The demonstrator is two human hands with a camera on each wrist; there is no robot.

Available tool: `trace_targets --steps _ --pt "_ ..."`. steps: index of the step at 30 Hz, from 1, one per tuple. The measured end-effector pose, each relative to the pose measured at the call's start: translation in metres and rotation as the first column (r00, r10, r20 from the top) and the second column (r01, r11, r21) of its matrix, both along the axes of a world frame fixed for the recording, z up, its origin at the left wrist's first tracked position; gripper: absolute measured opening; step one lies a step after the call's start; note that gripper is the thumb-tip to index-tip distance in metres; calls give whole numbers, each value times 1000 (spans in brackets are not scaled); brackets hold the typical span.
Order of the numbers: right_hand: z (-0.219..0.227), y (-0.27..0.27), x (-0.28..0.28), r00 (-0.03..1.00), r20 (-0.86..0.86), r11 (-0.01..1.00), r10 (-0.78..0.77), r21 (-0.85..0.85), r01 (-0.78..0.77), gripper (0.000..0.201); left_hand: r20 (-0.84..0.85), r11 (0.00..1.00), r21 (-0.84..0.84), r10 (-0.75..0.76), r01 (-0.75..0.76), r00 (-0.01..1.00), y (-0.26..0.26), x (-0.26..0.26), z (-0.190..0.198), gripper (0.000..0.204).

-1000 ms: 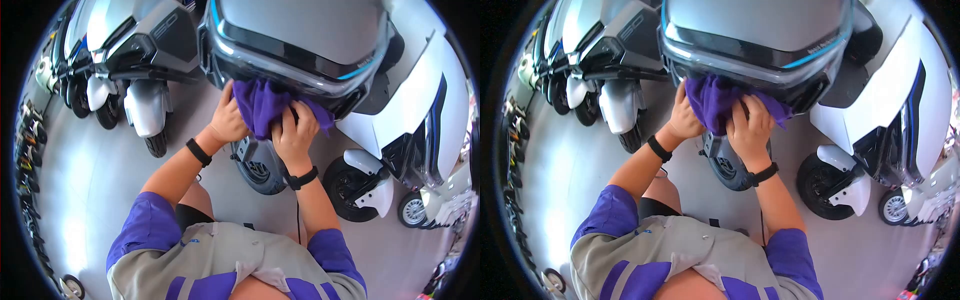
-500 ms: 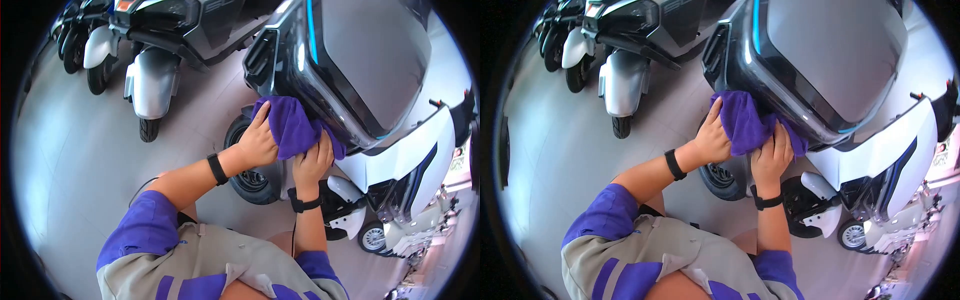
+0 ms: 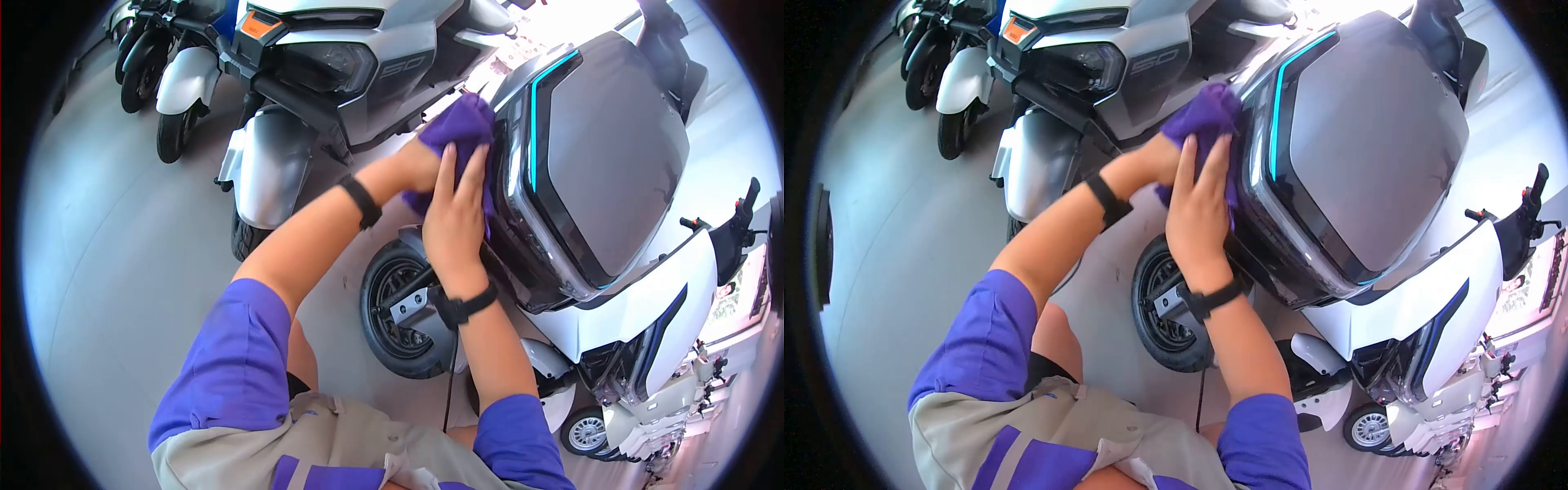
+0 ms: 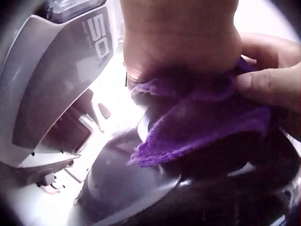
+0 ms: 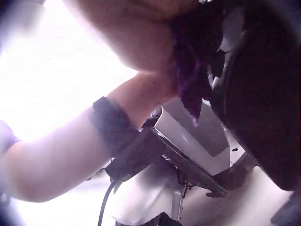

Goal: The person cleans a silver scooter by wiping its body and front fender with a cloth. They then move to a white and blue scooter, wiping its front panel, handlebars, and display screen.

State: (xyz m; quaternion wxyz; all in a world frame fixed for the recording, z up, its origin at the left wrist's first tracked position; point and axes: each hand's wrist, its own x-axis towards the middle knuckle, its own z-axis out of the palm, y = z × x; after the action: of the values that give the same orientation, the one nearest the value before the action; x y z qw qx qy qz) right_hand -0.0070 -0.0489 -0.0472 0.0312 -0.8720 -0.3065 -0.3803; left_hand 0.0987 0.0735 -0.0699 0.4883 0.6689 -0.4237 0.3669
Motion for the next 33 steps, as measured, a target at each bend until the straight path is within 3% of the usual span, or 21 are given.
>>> trace_targets --steps 2,4,5,8,10,11,12,14,15,17,19,20,22,26,29,31,32,33 --pt "10 11 21 999 41 999 -19 26 18 64 -94 996 53 -70 76 993 -2 42 -1 45" --pt "13 17 28 998 37 998 -49 51 47 62 -175 996 64 -45 57 984 -3 44 -5 42" --pt "10 15 23 997 24 995 -73 68 72 62 -281 982 -141 -159 123 946 -14 36 -11 43" --pt "-9 -6 -12 993 -70 996 -91 11 92 58 -114 951 -303 31 -65 993 -37 -16 -42 34" --pt "-18 -31 -49 991 -66 993 -113 -36 111 46 -192 929 -368 -34 -40 981 -49 -67 -56 27" --pt "-25 -52 -67 990 -63 992 -123 -46 121 45 -159 941 -335 -11 -43 987 -52 -92 -55 26" --pt "-34 -75 -84 990 -57 990 -128 -60 124 43 -61 984 -166 54 -63 997 -56 -112 -64 33" --pt "-58 -125 -122 987 -81 990 -142 -31 140 39 -10 994 45 101 -100 995 -86 -159 -109 34" --pt "-71 -147 -145 948 -207 967 -243 21 252 39 -114 999 9 -49 50 992 -93 -181 -116 35" --pt "-103 -176 -170 851 -404 900 -336 128 416 39 -96 981 139 -122 135 988 -106 -208 -113 47" --pt "-136 -196 -190 752 -566 795 -337 257 549 40 -133 931 364 44 8 990 -126 -217 -142 54" --pt "-152 -200 -197 757 -553 794 -347 255 551 42 -137 877 478 115 -36 984 -138 -225 -161 57" --pt "-174 -190 -185 780 -504 793 -371 265 549 44 -63 870 487 124 -78 990 -145 -213 -181 62" --pt "-163 -205 -146 858 -437 909 -270 179 377 43 -101 865 478 227 -153 968 -152 -196 -168 59" --pt "-135 -213 -102 850 -513 958 -120 165 235 43 -108 875 427 300 -228 948 -161 -182 -161 59" --pt "-133 -235 -69 747 -664 943 -32 227 242 43 -120 873 387 368 -298 922 -177 -184 -155 57" --pt "-134 -244 -61 682 -731 933 19 257 250 43 -126 828 486 382 -278 916 -186 -191 -151 56" --pt "-132 -256 -60 591 -787 830 177 442 340 45 -130 773 582 394 -252 910 -195 -199 -147 55"
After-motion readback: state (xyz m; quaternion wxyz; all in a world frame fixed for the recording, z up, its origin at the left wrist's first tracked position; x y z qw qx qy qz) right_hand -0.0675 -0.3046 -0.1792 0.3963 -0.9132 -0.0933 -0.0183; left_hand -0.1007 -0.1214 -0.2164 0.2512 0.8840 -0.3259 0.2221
